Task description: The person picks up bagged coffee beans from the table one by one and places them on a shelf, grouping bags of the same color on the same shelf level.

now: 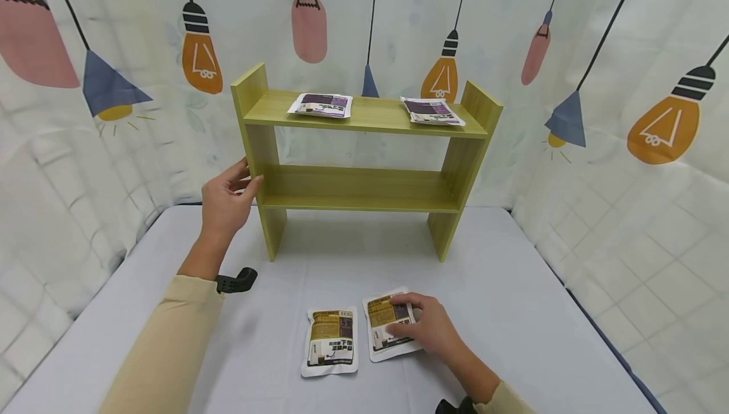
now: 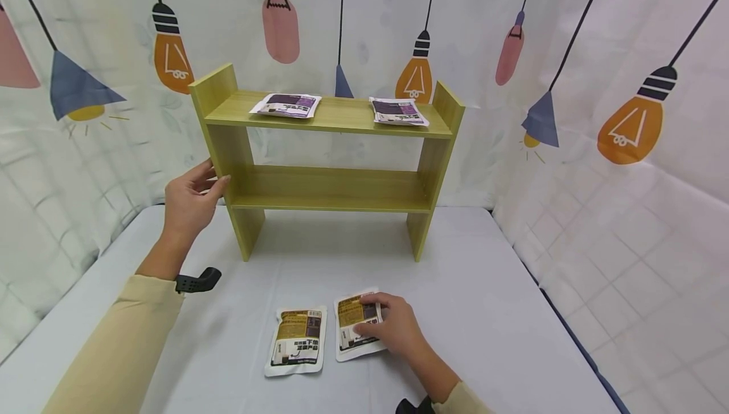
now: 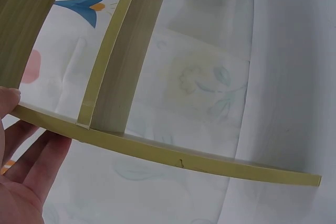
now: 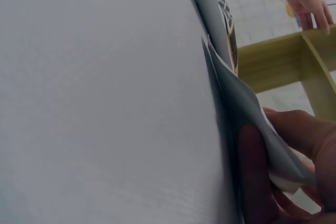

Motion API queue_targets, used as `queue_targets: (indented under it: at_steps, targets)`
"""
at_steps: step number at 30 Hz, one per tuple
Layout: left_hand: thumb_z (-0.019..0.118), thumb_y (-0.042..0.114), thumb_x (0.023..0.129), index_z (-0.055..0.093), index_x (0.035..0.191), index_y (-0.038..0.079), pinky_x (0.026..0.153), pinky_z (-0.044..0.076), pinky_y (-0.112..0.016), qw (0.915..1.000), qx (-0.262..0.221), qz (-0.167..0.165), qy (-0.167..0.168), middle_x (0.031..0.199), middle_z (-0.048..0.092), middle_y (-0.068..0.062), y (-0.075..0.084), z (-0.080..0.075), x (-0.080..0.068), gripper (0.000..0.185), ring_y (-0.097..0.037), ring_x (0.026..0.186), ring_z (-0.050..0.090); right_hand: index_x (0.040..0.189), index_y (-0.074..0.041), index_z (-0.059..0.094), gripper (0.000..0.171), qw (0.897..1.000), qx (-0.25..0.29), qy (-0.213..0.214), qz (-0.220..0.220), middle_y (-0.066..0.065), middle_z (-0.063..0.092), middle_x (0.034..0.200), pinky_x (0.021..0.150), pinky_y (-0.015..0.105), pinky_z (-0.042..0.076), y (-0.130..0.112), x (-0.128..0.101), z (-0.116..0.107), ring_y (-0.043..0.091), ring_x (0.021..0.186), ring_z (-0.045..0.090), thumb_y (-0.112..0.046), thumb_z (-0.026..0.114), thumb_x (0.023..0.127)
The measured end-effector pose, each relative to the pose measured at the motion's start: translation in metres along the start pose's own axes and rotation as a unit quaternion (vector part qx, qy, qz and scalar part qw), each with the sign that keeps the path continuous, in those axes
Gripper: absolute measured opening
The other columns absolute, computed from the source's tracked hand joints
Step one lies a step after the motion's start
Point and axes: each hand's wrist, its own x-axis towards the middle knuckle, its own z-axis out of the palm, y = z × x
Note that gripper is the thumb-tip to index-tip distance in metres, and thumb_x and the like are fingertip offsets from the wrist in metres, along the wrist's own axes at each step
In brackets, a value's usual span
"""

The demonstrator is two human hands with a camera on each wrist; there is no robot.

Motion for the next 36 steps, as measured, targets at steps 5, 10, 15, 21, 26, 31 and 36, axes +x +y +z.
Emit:
queue_targets:
  at_steps: [5,10,15,21,26,31,36]
  targets:
    - [0.065,0.034,0.101,0.055,0.148,0.032,0.091,0.06,-0.034,1.0,0.0,0.001,-0.001,0.139,0.068,-0.006,0.0,0.0,0.0,0.049,-0.028,0.115,0.072,0.112,-0.028,0.078,0.046,0.999,0.023,0.02,-0.008,0.007,0.069,0.134,0.115,0.062,0.04,0.004,0.01,-0.001,0.033,0.133,0.057,-0.025,0.095,0.069]
    - [0.066,0.034,0.1,0.056,0.148,0.032,0.087,0.058,-0.018,1.0,-0.003,0.004,-0.002,0.139,0.067,-0.006,0.0,-0.001,0.001,0.049,-0.028,0.115,0.072,0.115,-0.025,0.078,0.046,0.999,0.036,0.035,-0.015,0.007,0.07,0.132,0.114,0.059,0.042,0.004,0.017,-0.003,0.029,0.128,0.059,-0.025,0.094,0.071]
    - [0.066,0.033,0.1,0.056,0.148,0.031,0.087,0.059,-0.02,1.0,-0.004,0.004,-0.001,0.139,0.068,-0.006,0.0,-0.001,0.001,0.049,-0.028,0.115,0.072,0.118,-0.024,0.077,0.048,0.997,0.061,0.043,-0.01,0.009,0.069,0.135,0.114,0.056,0.042,0.0,0.023,-0.005,0.029,0.128,0.059,-0.023,0.094,0.073]
    - [0.066,0.034,0.1,0.055,0.148,0.031,0.09,0.059,-0.035,1.0,-0.004,0.0,-0.002,0.138,0.068,-0.007,-0.001,-0.001,0.0,0.049,-0.028,0.116,0.072,0.123,-0.025,0.075,0.051,0.995,0.09,0.044,0.012,0.011,0.063,0.143,0.114,0.056,0.042,-0.006,0.026,-0.008,0.031,0.132,0.055,-0.021,0.092,0.075]
    - [0.066,0.034,0.1,0.055,0.149,0.031,0.09,0.059,-0.035,1.0,-0.004,-0.001,-0.003,0.139,0.068,-0.007,-0.001,-0.001,0.0,0.05,-0.028,0.116,0.071,0.126,-0.026,0.074,0.052,0.994,0.098,0.044,0.022,0.012,0.06,0.146,0.111,0.055,0.045,-0.013,0.028,-0.011,0.032,0.133,0.055,-0.022,0.091,0.077]
    - [0.066,0.034,0.1,0.055,0.148,0.03,0.089,0.059,-0.03,1.0,-0.001,0.002,-0.001,0.138,0.068,-0.007,-0.001,-0.001,0.0,0.049,-0.028,0.115,0.072,0.127,-0.025,0.074,0.051,0.992,0.117,0.046,0.025,0.013,0.058,0.148,0.109,0.052,0.046,-0.013,0.032,-0.012,0.032,0.132,0.054,-0.021,0.09,0.079]
    - [0.066,0.034,0.1,0.055,0.148,0.03,0.09,0.059,-0.034,1.0,0.0,0.002,0.0,0.138,0.068,-0.007,-0.001,0.0,0.0,0.049,-0.028,0.115,0.072,0.128,-0.026,0.074,0.051,0.99,0.127,0.056,0.026,0.011,0.057,0.149,0.103,0.041,0.047,-0.012,0.037,-0.015,0.03,0.132,0.053,-0.021,0.089,0.079]
